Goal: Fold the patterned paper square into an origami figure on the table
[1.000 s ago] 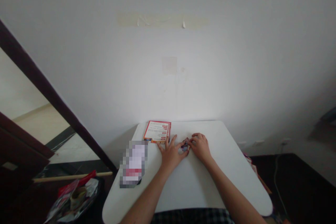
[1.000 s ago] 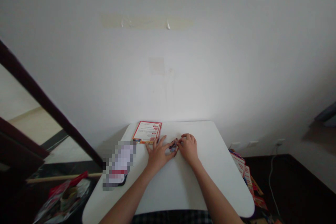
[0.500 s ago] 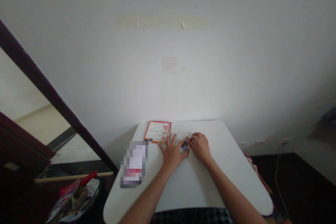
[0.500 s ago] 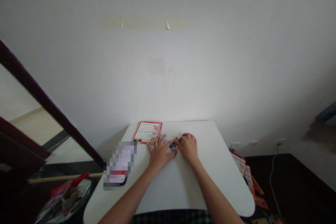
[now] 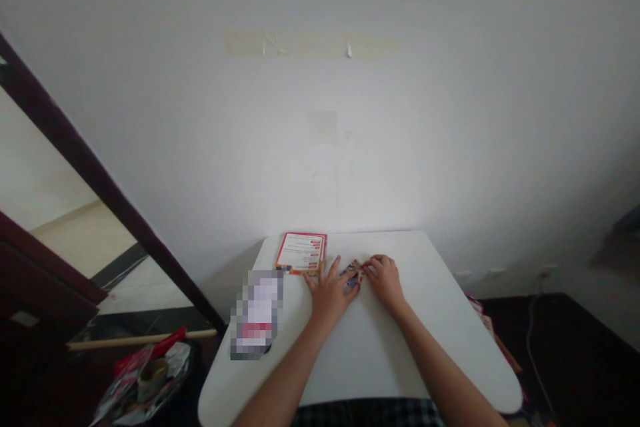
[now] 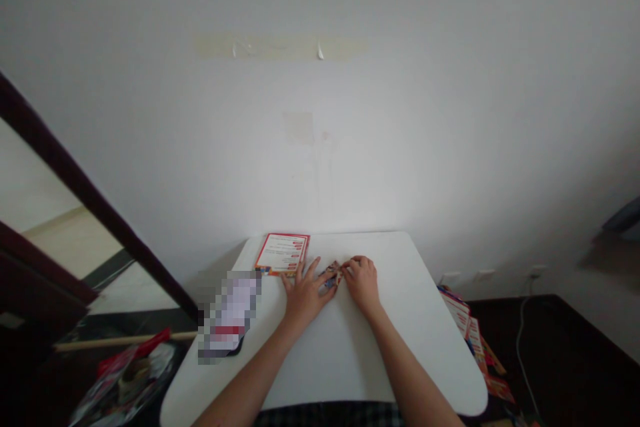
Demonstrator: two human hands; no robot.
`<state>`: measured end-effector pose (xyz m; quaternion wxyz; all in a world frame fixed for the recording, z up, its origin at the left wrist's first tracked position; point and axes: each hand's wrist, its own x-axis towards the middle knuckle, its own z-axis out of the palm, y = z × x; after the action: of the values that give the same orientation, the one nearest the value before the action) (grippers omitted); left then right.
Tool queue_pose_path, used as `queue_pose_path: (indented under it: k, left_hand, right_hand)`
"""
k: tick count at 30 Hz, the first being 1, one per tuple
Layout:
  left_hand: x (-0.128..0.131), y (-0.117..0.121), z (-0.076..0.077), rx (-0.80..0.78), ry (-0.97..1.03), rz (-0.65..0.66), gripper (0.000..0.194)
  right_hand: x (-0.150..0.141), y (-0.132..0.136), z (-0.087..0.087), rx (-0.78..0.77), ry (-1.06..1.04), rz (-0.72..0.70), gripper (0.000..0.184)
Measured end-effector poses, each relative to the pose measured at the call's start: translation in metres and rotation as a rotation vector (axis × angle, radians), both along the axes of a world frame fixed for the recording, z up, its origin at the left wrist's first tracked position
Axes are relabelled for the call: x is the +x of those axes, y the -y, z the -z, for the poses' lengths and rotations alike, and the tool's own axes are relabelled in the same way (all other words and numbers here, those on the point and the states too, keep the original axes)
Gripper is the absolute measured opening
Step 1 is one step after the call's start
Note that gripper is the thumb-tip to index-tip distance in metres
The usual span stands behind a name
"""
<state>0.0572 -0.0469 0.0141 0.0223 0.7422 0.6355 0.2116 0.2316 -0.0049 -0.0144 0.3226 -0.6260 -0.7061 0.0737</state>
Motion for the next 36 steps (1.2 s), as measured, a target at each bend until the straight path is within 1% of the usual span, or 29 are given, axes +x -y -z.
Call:
queue_pose_path:
  k: [3,5,12,17,22,30,36]
  left_hand:
    - [0.001,-0.001,-0.004,-0.004,-0.006,-0.049,0.038]
    - [0.001,-0.001,-0.004,-0.008,0.0,-0.059,0.039]
    - [-0.002,-0.004,0.003,-0.012,0.029,-0.061,0.037]
    - [-0.002,-0.005,0.005,-0.008,0.013,-0.064,0.037]
    - [-0.003,-0.005,0.003,-0.054,0.004,-0.077,0.04]
    - [-0.006,-0.006,0.001,-0.086,-0.02,-0.064,0.047]
    - [-0.006,-0.007,0.004,-0.07,-0.002,-0.061,0.046]
  right_hand:
    - [0.007,-0.002,0.005,0.027,-0.084,-0.059,0.015]
    - [0.009,-0.003,0.007,0.03,-0.094,-0.103,0.011]
    - [0.009,0.0,0.004,-0.004,-0.052,-0.176,0.008]
    - [0.007,0.002,0.003,-0.007,-0.012,-0.171,0.01]
    - [0.005,0.004,0.002,0.011,0.012,-0.162,0.009]
    - [0.003,0.009,-0.008,-0.064,0.028,-0.181,0.009]
    - [0.004,0.007,-0.008,-0.078,0.04,-0.168,0.009]
